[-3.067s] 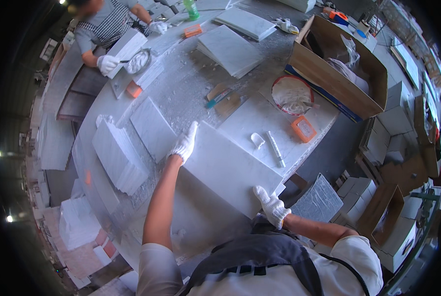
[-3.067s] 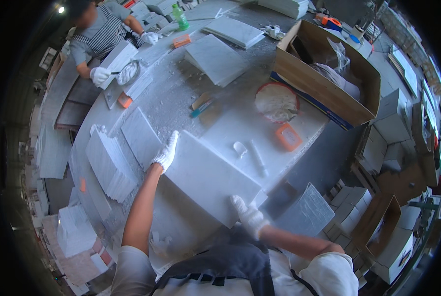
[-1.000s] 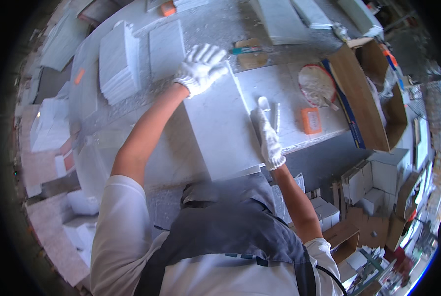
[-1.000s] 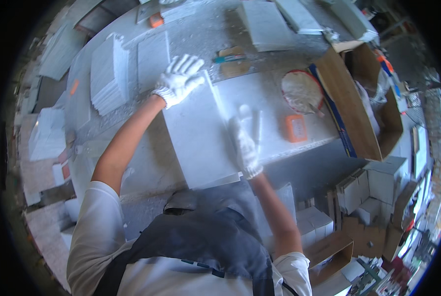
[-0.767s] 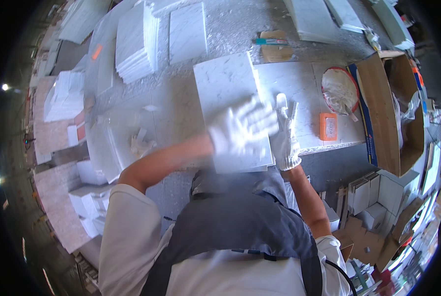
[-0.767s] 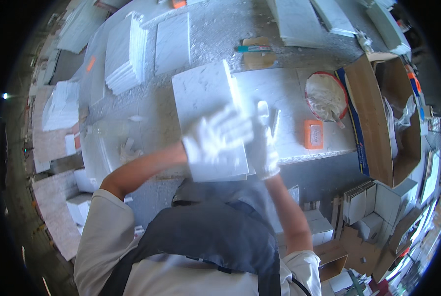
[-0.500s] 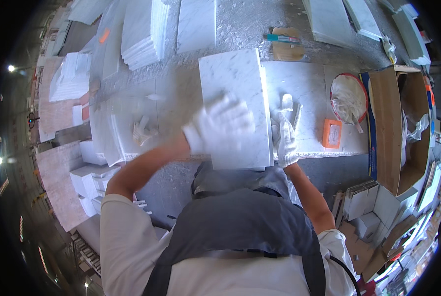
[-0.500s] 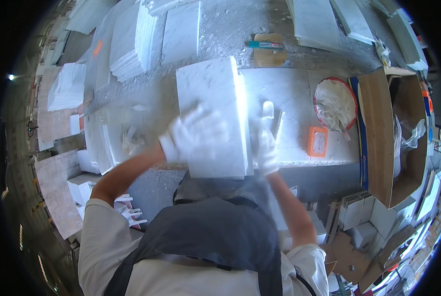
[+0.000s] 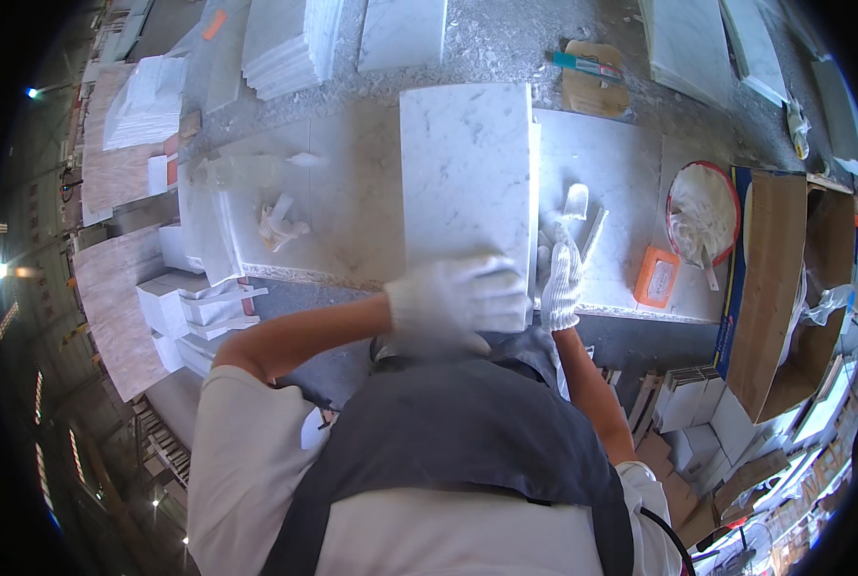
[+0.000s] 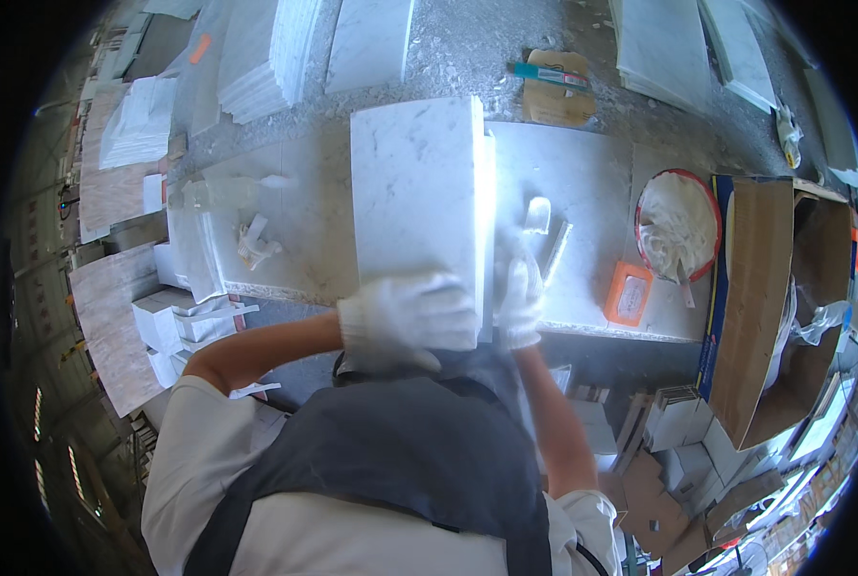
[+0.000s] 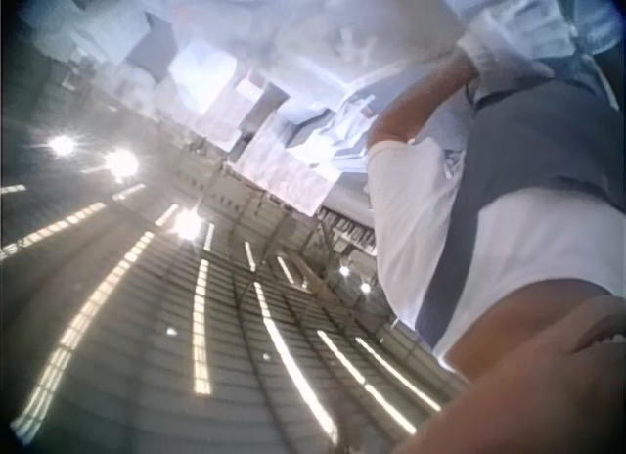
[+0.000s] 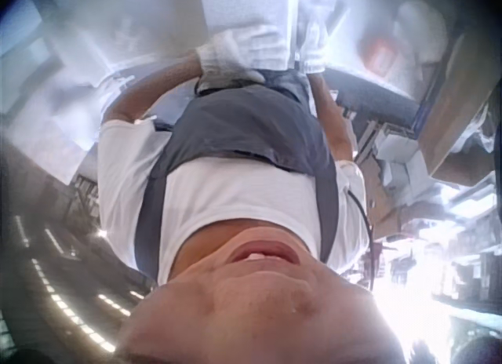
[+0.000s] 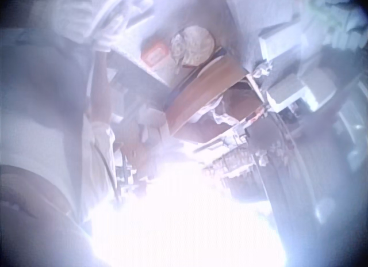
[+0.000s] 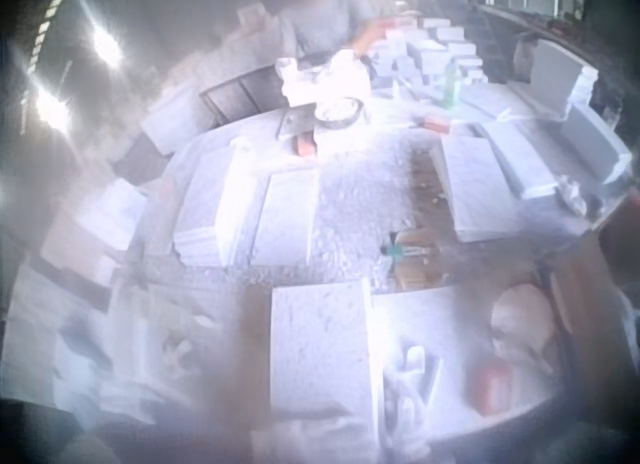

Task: The person retrieves a stack of white rectangular stone tiles from a rack, places them on a workbench, and then uses a small metal scraper to scrape and smooth the edges of a single tile. The person repeatedly scrapes different edges of the tile while holding it steady with the other hand.

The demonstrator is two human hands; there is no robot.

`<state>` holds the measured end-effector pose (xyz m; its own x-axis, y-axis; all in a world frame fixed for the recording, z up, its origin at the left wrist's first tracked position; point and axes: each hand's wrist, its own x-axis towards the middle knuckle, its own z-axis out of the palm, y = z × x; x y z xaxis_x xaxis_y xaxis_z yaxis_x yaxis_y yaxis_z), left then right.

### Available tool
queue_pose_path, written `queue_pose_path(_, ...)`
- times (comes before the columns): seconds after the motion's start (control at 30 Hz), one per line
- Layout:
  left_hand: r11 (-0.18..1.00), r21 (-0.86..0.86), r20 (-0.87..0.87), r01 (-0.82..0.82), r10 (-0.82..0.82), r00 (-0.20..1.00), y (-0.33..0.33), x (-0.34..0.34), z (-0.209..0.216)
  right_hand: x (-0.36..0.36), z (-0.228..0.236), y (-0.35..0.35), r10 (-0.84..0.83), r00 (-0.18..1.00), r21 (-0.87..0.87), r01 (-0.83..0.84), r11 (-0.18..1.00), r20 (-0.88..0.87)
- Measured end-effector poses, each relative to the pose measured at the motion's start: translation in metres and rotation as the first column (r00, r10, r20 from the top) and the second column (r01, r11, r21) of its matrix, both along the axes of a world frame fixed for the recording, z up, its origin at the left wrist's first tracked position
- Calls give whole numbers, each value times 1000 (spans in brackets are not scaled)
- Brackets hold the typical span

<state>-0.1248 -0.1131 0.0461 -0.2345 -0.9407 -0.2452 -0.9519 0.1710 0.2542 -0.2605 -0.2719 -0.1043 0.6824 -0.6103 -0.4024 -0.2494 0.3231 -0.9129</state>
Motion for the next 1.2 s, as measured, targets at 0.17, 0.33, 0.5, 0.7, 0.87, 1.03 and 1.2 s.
queue_pose_path(0.17, 926, -227, 247, -302, 355, 902, 7, 113, -19, -4, -13, 6, -174, 984, 411, 141, 901, 43)
queue_pose_path(0.33, 831, -310, 394, -462, 555, 732, -53, 193, -34, -5, 2, 7, -102, 991, 318, 69, 945, 86)
queue_pose_path(0.5, 915, -367, 521, -166, 350, 778, -78, 134, -41, 1, 13, 9, -124, 985, 299, 82, 951, 123)
queue_pose_path(0.7, 972, -207, 146, 110, -81, 986, 7, -3, -29, -1, 12, 15, -203, 957, 313, 132, 941, 207)
queue_pose_path(0.87, 986, -167, 76, -27, 40, 996, 113, 0, -15, -54, 12, 35, -36, 985, -18, 40, 999, 170)
queue_pose_path(1.03, 666, -391, -47, -636, 675, 736, 178, 15, -13, -109, 11, 79, -275, 958, 60, 271, 961, 78)
queue_pose_path(1.2, 539, -600, -284, -591, 547, 788, 168, -12, -23, -96, 43, 101, -471, 871, -96, 485, 869, 140)
